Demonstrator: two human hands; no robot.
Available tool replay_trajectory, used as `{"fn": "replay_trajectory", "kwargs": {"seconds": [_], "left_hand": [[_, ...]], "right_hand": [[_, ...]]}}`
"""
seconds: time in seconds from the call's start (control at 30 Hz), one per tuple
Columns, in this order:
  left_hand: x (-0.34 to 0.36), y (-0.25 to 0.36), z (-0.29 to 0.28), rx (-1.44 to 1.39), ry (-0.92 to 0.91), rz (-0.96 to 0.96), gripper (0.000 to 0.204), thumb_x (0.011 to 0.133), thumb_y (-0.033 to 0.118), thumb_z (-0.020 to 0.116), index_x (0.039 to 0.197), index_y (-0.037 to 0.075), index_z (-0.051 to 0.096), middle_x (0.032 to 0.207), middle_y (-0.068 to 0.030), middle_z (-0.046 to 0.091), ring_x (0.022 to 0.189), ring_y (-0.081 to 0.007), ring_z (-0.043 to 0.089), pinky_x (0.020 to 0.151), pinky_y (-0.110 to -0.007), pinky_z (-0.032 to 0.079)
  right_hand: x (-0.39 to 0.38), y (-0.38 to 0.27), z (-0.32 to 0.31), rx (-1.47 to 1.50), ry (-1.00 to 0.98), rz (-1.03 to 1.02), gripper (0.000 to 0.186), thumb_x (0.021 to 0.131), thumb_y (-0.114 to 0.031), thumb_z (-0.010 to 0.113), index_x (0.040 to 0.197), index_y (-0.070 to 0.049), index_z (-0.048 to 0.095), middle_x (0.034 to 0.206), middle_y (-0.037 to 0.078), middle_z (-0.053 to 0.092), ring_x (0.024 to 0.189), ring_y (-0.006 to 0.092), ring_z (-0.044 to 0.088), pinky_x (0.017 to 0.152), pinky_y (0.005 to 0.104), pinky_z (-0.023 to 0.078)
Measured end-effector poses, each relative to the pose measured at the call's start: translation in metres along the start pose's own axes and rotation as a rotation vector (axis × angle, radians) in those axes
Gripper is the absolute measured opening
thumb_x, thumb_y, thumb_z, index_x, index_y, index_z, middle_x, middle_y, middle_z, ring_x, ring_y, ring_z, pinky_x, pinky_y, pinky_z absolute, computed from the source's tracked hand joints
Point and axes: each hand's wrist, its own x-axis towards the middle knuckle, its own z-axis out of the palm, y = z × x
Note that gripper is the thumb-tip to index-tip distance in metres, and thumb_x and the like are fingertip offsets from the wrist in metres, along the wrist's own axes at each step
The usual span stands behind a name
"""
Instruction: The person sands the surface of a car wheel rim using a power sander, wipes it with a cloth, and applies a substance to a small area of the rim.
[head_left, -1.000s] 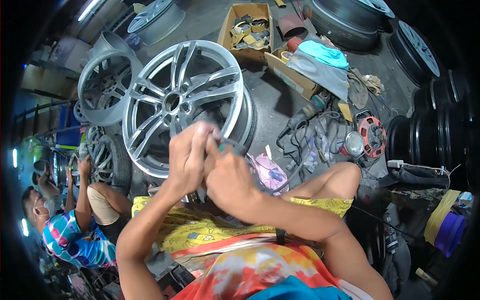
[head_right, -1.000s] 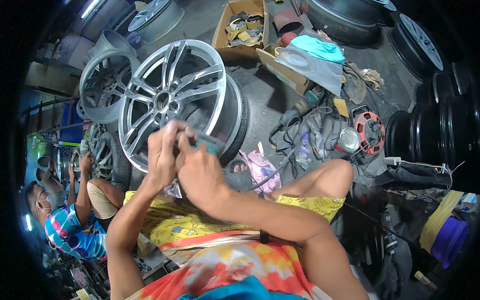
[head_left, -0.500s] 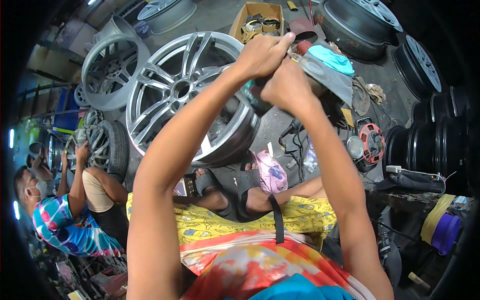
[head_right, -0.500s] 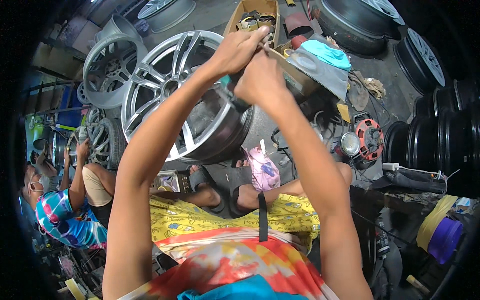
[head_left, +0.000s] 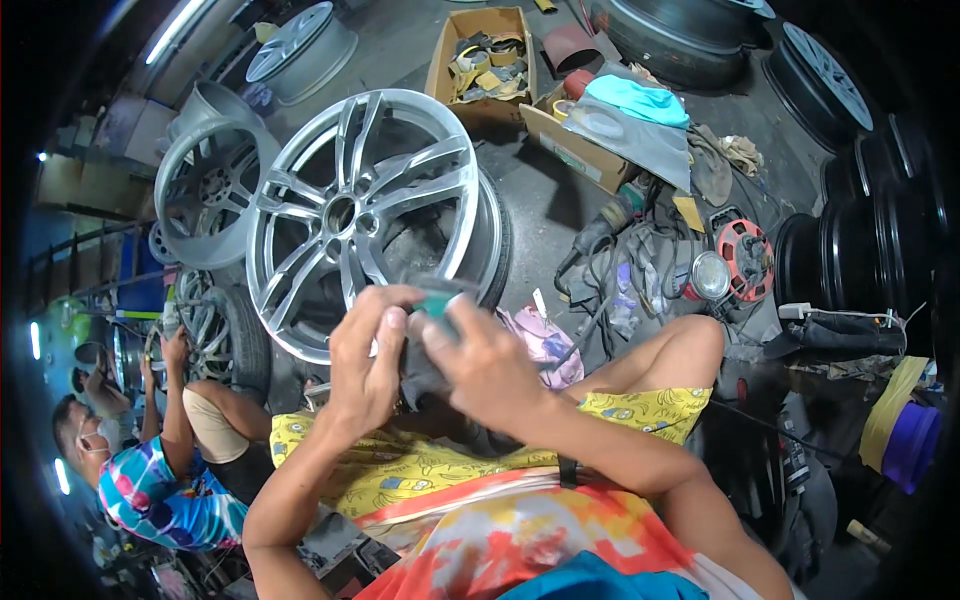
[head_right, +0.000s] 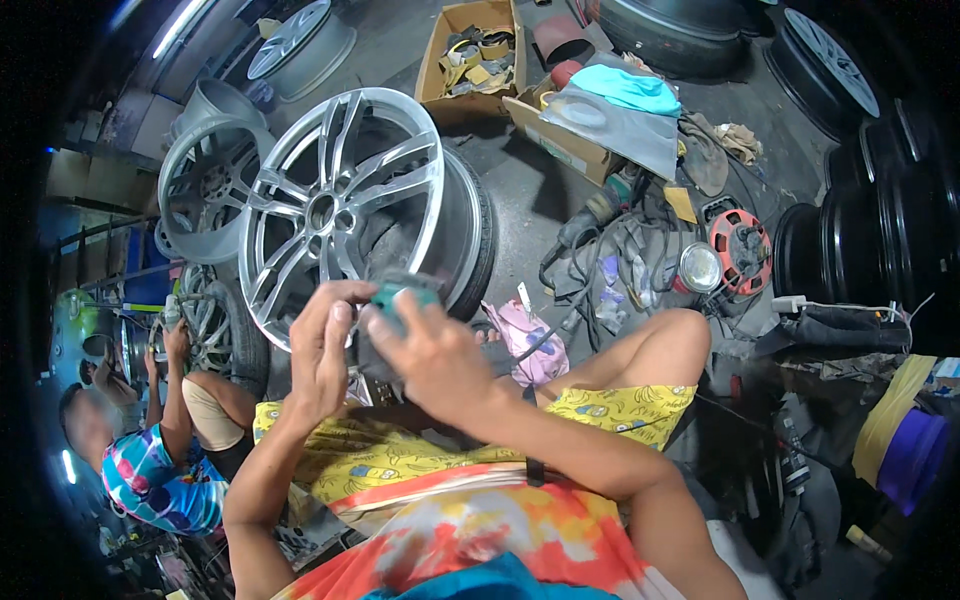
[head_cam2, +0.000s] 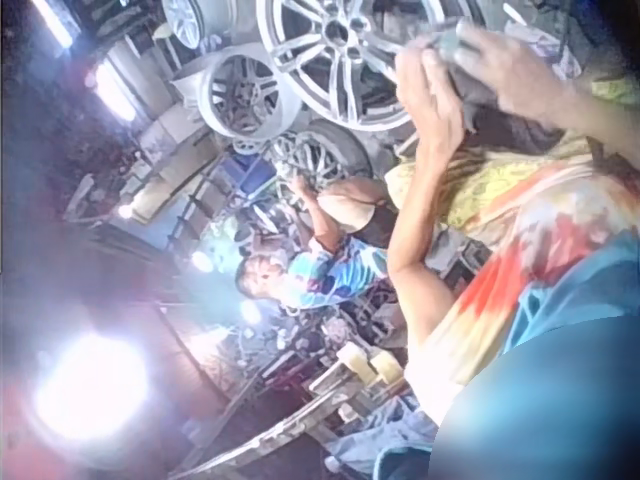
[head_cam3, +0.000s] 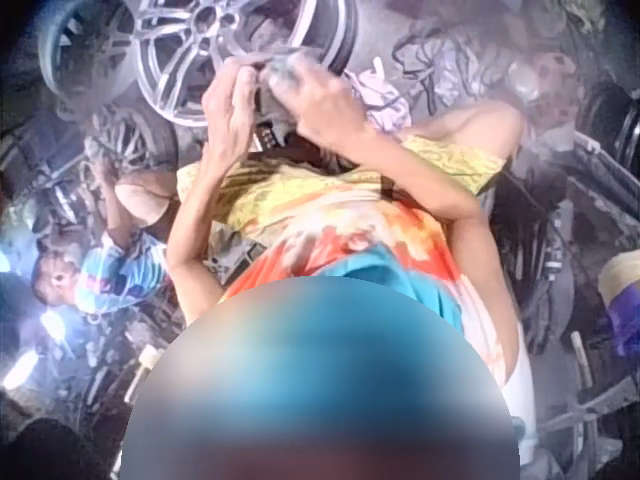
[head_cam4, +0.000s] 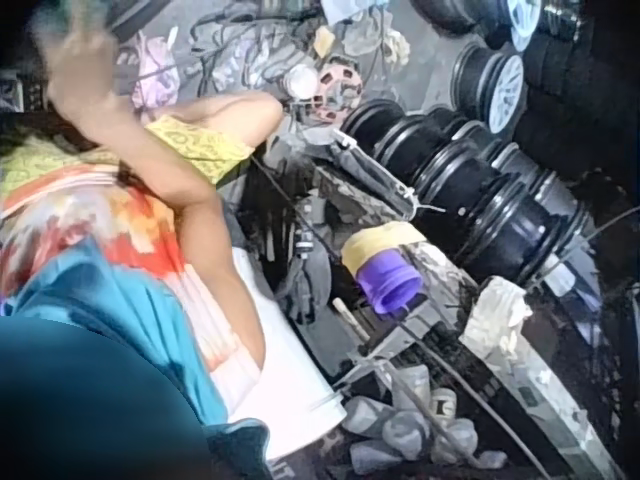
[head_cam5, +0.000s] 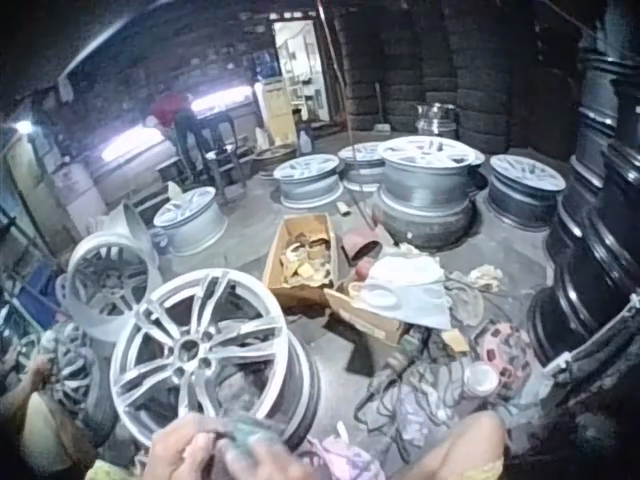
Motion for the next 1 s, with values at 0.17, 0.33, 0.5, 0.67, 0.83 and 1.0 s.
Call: {"fn": "replay_trajectory", "kwargs": {"seconds": [0.17,0.33,0.5,0.67,0.83,1.0], "left_hand": [[-0.002,-0.058,-0.016,0.144,-0.034,-0.034,0.019,0.103,0.014,0.064,0.107,-0.002,0.074,0.105,-0.0138,0.072,0.094,-0.0241,0.066,0.087,-0.035,0.051],[0.010,-0.086,0.004,0.376,-0.169,0.140,0.035,0.079,0.026,0.090,0.097,0.002,0.074,0.097,-0.0117,0.070,0.097,-0.0328,0.061,0.087,-0.042,0.052],[0.023,-0.096,-0.001,0.430,-0.252,0.143,0.040,0.073,0.031,0.092,0.092,0.003,0.072,0.091,-0.0120,0.067,0.093,-0.0325,0.057,0.088,-0.043,0.049],[0.031,-0.096,-0.005,0.461,-0.310,0.092,0.046,0.065,0.038,0.095,0.086,0.004,0.071,0.090,-0.0096,0.067,0.099,-0.0320,0.055,0.092,-0.044,0.046],[0.045,-0.097,-0.013,0.461,-0.479,-0.015,0.050,0.062,0.046,0.094,0.084,0.006,0.074,0.098,-0.0094,0.073,0.108,-0.0336,0.059,0.096,-0.046,0.047],[0.075,-0.108,-0.006,0.405,-0.636,-0.205,0.061,0.059,0.061,0.093,0.071,0.004,0.073,0.079,-0.0111,0.074,0.082,-0.0364,0.070,0.076,-0.051,0.052]], "right_hand": [[0.058,0.086,-0.044,0.114,0.103,0.083,0.085,0.073,-0.047,0.092,0.138,-0.007,0.057,0.120,0.018,0.060,0.108,0.0406,0.067,0.093,0.0476,0.056],[0.148,0.173,-0.066,-0.026,0.128,0.171,0.091,0.070,-0.052,0.093,0.136,-0.002,0.057,0.131,0.020,0.066,0.123,0.0360,0.065,0.106,0.0447,0.050],[0.125,0.145,-0.060,0.015,0.214,0.163,0.083,0.069,-0.046,0.094,0.131,-0.003,0.059,0.122,0.018,0.066,0.116,0.0384,0.065,0.101,0.0469,0.051],[0.025,0.056,-0.012,0.031,0.466,0.270,0.074,0.073,-0.032,0.093,0.128,-0.002,0.054,0.112,0.021,0.057,0.102,0.0431,0.061,0.085,0.0523,0.052],[-0.001,0.040,0.007,0.058,0.476,0.245,0.075,0.073,-0.031,0.095,0.128,-0.001,0.054,0.108,0.021,0.057,0.099,0.0418,0.060,0.086,0.0492,0.051],[0.089,0.113,-0.045,0.037,0.287,0.238,0.078,0.071,-0.042,0.094,0.128,-0.002,0.059,0.116,0.021,0.064,0.111,0.0395,0.065,0.096,0.0474,0.053]]}}
